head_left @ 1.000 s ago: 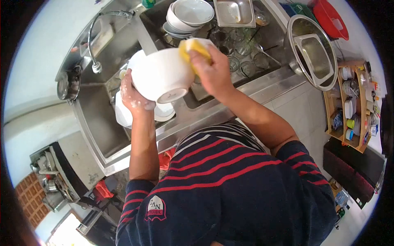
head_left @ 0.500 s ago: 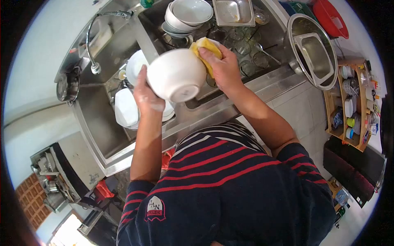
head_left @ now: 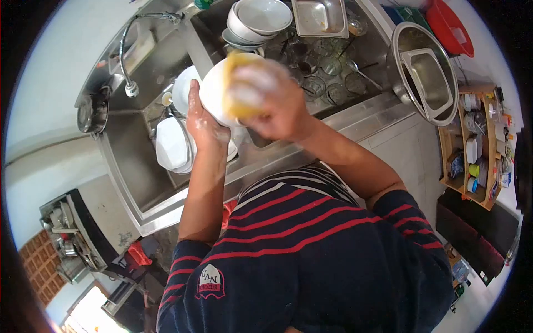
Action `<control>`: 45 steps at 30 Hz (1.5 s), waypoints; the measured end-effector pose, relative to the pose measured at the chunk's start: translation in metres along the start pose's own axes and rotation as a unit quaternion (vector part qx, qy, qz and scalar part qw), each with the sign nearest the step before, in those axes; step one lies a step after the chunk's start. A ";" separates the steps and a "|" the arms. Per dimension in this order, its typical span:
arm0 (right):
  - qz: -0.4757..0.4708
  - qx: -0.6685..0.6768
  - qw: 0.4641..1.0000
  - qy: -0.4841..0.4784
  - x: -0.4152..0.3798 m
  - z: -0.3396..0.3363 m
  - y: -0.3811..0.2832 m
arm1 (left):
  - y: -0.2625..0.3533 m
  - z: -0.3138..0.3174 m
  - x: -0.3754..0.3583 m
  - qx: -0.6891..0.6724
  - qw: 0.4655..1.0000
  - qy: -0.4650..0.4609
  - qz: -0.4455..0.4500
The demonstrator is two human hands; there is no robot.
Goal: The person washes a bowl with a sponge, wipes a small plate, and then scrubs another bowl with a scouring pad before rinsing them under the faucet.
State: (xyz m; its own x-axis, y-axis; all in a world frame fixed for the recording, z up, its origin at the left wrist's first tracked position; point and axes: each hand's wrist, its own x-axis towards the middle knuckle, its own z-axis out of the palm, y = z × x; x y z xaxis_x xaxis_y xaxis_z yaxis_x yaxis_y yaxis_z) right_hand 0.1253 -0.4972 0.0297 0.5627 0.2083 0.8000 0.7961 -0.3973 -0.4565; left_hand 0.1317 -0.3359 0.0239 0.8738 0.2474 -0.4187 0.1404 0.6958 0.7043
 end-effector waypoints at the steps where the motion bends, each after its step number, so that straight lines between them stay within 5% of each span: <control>1: 0.046 0.013 0.997 0.062 -0.002 0.001 0.015 | -0.001 0.002 0.001 0.003 1.000 0.010 0.014; 2: 0.045 0.015 0.997 0.062 -0.006 0.004 0.023 | 0.001 0.000 0.000 0.003 1.000 0.011 0.017; 3: 0.262 0.117 0.956 0.059 -0.011 0.005 0.029 | 0.001 0.001 -0.001 -0.014 1.000 -0.006 0.009; 4: 0.464 0.211 0.859 0.053 -0.018 0.006 0.034 | 0.000 0.003 -0.002 -0.031 0.999 -0.024 -0.001; 8: 0.479 0.233 0.837 0.129 -0.029 0.022 0.039 | -0.005 0.007 -0.003 -0.028 1.000 -0.002 -0.001; 10: 0.383 0.177 0.879 0.220 -0.024 0.026 0.031 | -0.003 0.017 -0.007 -0.023 1.000 0.009 -0.001; 12: 0.387 0.158 0.888 0.190 -0.018 0.014 0.021 | -0.003 0.022 -0.004 -0.016 1.000 0.012 -0.003; 14: 0.073 -0.003 0.994 0.078 -0.007 0.000 0.009 | -0.004 0.017 0.005 -0.034 0.998 0.005 -0.047; 15: 0.036 0.004 0.999 0.024 -0.009 -0.002 0.003 | -0.005 0.015 0.006 -0.034 0.998 0.006 -0.049; 19: 0.127 -0.024 0.985 0.118 -0.030 0.013 0.010 | -0.014 0.020 0.011 -0.039 0.992 0.036 -0.111; 22: 0.003 -0.095 0.995 0.002 -0.042 0.004 0.001 | -0.017 0.011 0.013 -0.042 0.991 0.062 -0.108; 26: 0.087 -0.058 0.994 0.038 -0.014 0.008 0.018 | -0.016 0.019 0.002 0.030 0.994 0.066 -0.079; 30: -0.001 -0.076 0.997 -0.013 -0.018 0.019 -0.004 | -0.019 0.008 0.025 -0.036 0.992 0.022 -0.115; 34: -0.095 -0.050 0.994 -0.012 -0.053 0.018 0.000 | -0.010 0.007 0.024 0.070 0.997 -0.021 -0.004; 36: -0.077 -0.084 0.994 -0.006 -0.061 0.022 0.002 | -0.007 0.015 0.012 -0.079 0.993 -0.067 -0.062; 40: 0.040 -0.057 0.994 0.089 -0.044 0.016 0.003 | -0.013 0.019 0.014 -0.136 0.979 -0.115 -0.095; 43: 0.307 0.163 0.911 0.223 -0.028 0.015 0.020 | -0.010 0.022 0.000 -0.068 0.995 -0.059 -0.049; 45: 0.299 0.162 0.921 0.190 -0.016 0.010 0.024 | -0.008 0.023 -0.001 0.021 0.999 -0.026 0.019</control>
State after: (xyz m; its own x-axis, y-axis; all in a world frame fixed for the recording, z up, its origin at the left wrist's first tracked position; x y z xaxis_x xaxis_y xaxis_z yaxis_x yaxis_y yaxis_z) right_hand 0.1373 -0.5009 0.0019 0.8531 -0.3126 0.4178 0.4280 -0.0388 -0.9029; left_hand 0.1400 -0.3575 0.0316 0.9018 0.2369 -0.3614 0.1249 0.6577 0.7429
